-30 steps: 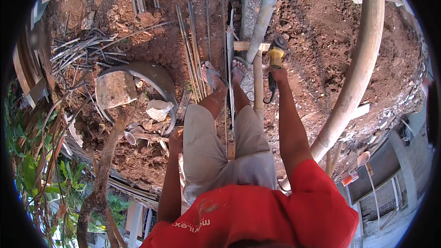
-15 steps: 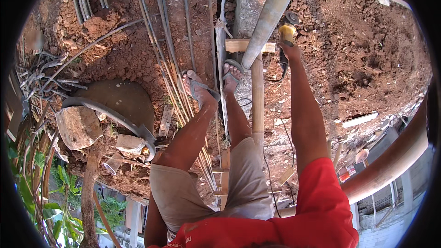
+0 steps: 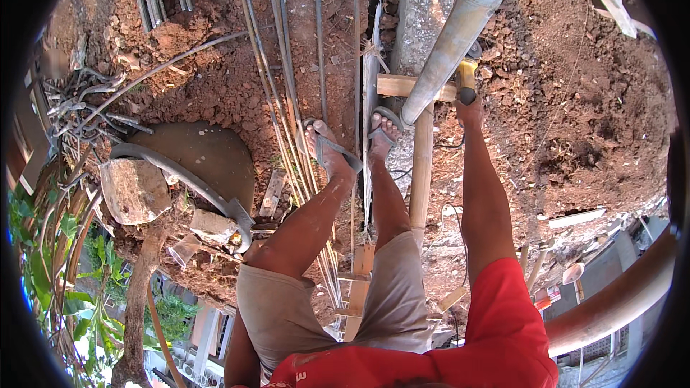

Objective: The person uses an angle grinder to cut several metal rods on a construction site. They position the grinder, cut through the rods, and then move the cut pieces aside.

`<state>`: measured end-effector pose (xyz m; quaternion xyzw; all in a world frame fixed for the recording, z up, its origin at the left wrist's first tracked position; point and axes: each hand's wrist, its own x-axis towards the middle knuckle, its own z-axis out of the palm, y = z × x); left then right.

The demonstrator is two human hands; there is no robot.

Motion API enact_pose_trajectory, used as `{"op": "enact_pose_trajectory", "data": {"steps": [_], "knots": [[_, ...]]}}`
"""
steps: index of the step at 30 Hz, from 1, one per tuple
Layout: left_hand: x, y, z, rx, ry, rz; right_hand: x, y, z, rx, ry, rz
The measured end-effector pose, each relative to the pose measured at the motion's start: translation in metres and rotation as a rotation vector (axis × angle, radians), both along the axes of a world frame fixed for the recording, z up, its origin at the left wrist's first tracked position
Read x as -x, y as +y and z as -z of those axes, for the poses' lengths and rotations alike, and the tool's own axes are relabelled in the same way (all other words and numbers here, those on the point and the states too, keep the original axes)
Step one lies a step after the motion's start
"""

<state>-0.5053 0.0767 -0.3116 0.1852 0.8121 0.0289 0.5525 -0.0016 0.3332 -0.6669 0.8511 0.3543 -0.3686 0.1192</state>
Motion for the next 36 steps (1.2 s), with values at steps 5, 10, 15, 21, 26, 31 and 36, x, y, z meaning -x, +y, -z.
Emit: {"op": "enact_pose_trajectory", "data": {"steps": [5, 10, 15, 21, 26, 31, 36], "knots": [[-0.007, 0.003, -0.011, -0.048, 0.030, 0.039, -0.015, -0.027, -0.006, -0.022, 0.057, -0.042], [0.012, -0.024, -0.035, -0.072, 0.036, 0.117, -0.030, -0.035, -0.008, -0.025, 0.025, -0.040], [0.021, -0.025, -0.057, -0.071, 0.017, 0.220, -0.057, -0.053, -0.042, -0.076, 0.069, -0.027], [0.004, -0.003, -0.096, -0.070, 0.069, 0.099, 0.019, -0.010, -0.228, -0.470, 0.340, -0.054], [0.003, 0.013, -0.096, -0.256, 0.140, 0.149, 0.049, 0.083, -0.484, -0.804, 0.897, -0.015], [-0.022, 0.083, -0.148, -0.134, -0.161, -0.234, 0.057, 0.155, -0.680, -1.189, 0.404, 0.139], [-0.036, 0.104, -0.157, -0.105, -0.157, -0.150, -0.001, 0.144, -0.632, -0.951, -0.251, -0.095]]}}
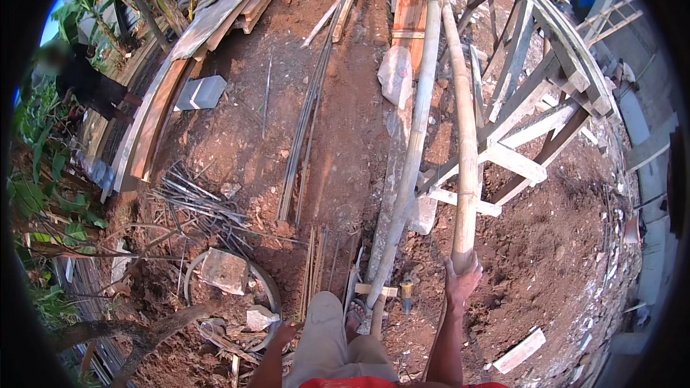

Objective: The person uses an angle grinder to cut several metal rods on a construction site. They position the grinder, cut through the rods, and then move the cut pieces aside.

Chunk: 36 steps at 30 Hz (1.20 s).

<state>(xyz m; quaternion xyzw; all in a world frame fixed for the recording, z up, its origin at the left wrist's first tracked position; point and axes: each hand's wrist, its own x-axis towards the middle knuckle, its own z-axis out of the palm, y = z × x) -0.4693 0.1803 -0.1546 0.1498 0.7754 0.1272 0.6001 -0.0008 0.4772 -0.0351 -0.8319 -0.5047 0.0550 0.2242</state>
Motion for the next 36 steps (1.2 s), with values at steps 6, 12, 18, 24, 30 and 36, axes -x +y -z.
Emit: {"op": "enact_pose_trajectory", "data": {"steps": [6, 12, 18, 24, 30, 36], "knots": [[0.005, -0.055, 0.023, 0.148, -0.104, -0.193, -0.005, -0.021, 0.010, 0.065, 0.085, 0.020], [0.025, -0.123, 0.100, -0.002, -0.074, -0.326, 0.011, -0.008, 0.009, 0.187, 0.069, 0.067], [-0.014, -0.085, 0.094, -0.070, 0.097, -0.429, 0.009, -0.005, 0.016, 0.200, -0.015, 0.043], [-0.056, -0.062, 0.131, 0.093, 0.217, -0.186, -0.002, -0.007, 0.044, 0.262, -0.118, 0.038], [-0.064, -0.080, 0.207, 0.260, 0.477, 0.039, 0.003, -0.008, 0.049, 0.228, -0.108, 0.044], [-0.042, -0.068, 0.286, 0.440, 0.372, 0.093, 0.030, -0.022, 0.039, 0.154, -0.175, 0.100]]}}
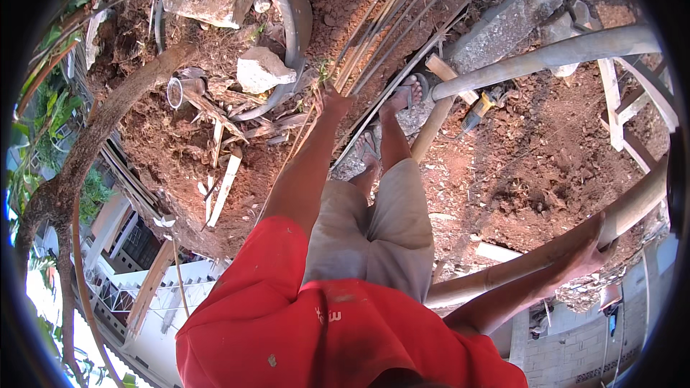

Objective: The person uses an angle grinder to cut several metal rods on a construction site. They position the grinder, cut through the rods, and then move the cut pieces aside.

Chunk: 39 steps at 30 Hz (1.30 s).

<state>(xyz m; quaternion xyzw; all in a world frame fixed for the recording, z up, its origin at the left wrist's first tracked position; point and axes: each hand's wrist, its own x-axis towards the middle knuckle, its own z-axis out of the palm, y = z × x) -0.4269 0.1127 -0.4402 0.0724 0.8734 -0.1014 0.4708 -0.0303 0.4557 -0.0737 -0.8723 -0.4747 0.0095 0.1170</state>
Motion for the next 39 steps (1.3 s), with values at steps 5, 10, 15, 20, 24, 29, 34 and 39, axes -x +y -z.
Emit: {"op": "enact_pose_trajectory", "data": {"steps": [5, 10, 15, 20, 24, 29, 34, 39], "knots": [[0.034, -0.019, 0.067, -0.034, 0.032, -0.025, 0.023, -0.018, 0.053, -0.792, 0.363, -0.475], [0.047, -0.009, 0.104, 0.046, -0.140, -0.097, 0.158, -0.099, 0.254, 0.580, 1.251, -0.268], [0.047, 0.018, 0.131, -0.111, -0.087, -0.021, 0.154, -0.199, 0.519, 0.790, 1.450, 0.056], [0.087, -0.025, 0.164, -0.029, -0.378, -0.156, 0.216, -0.216, 0.571, 0.816, 1.337, -0.022], [0.094, -0.085, 0.194, -0.131, -0.337, -0.185, 0.265, -0.221, 0.555, 0.950, 1.635, -0.108], [0.027, -0.025, 0.144, -0.020, -0.364, 0.000, 0.268, -0.236, 0.558, 1.010, 1.367, 0.055], [-0.029, -0.004, 0.109, -0.134, -0.140, 0.015, 0.259, -0.239, 0.548, 1.015, 1.540, -0.074], [-0.041, -0.007, 0.130, -0.280, -0.038, 0.038, 0.265, -0.214, 0.513, 1.084, 1.355, -0.198]]}}
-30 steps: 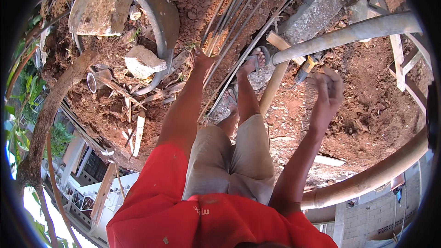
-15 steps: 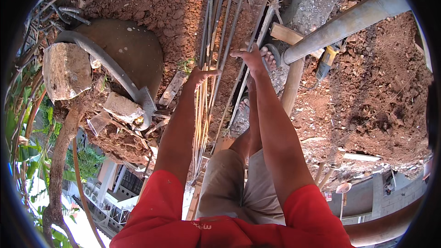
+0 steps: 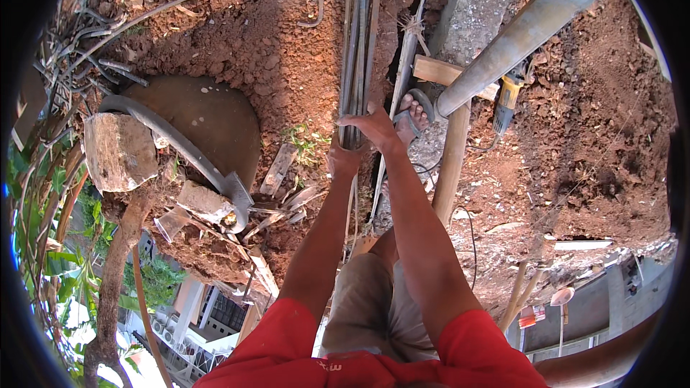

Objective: The person uses an angle grinder to cut several metal rods on a construction site. They position the grinder, cut through the rods, and then move the cut pieces aside.

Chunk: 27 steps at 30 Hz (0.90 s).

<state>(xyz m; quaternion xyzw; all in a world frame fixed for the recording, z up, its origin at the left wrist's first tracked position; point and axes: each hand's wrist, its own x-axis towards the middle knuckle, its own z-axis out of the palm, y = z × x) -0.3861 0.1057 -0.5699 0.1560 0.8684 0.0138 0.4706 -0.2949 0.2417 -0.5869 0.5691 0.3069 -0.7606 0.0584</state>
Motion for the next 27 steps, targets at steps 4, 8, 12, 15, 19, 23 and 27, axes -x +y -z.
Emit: {"op": "enact_pose_trajectory", "data": {"steps": [4, 8, 12, 15, 19, 23, 27], "knots": [[0.013, -0.018, 0.010, 0.187, 0.024, 0.107, -0.005, 0.011, -0.032, -0.082, -0.043, -0.128], [-0.007, -0.003, -0.057, 0.238, -0.056, 0.162, -0.039, 0.018, -0.078, -0.079, -0.030, -0.233], [-0.020, 0.000, -0.156, 0.068, -0.071, 0.049, -0.056, 0.072, -0.205, 0.183, 0.343, -0.131], [-0.002, -0.009, -0.169, -0.072, -0.157, 0.004, -0.036, 0.015, -0.207, -0.055, 0.270, 0.057], [0.009, -0.013, -0.085, -0.018, 0.018, 0.074, -0.014, 0.022, -0.151, -0.113, 0.130, 0.007], [0.016, -0.028, 0.000, -0.096, -0.065, -0.015, -0.062, 0.066, -0.112, -0.172, 0.088, -0.104], [0.048, -0.036, 0.054, 0.073, -0.111, -0.059, -0.143, 0.127, -0.135, -0.531, -0.156, -0.105]]}}
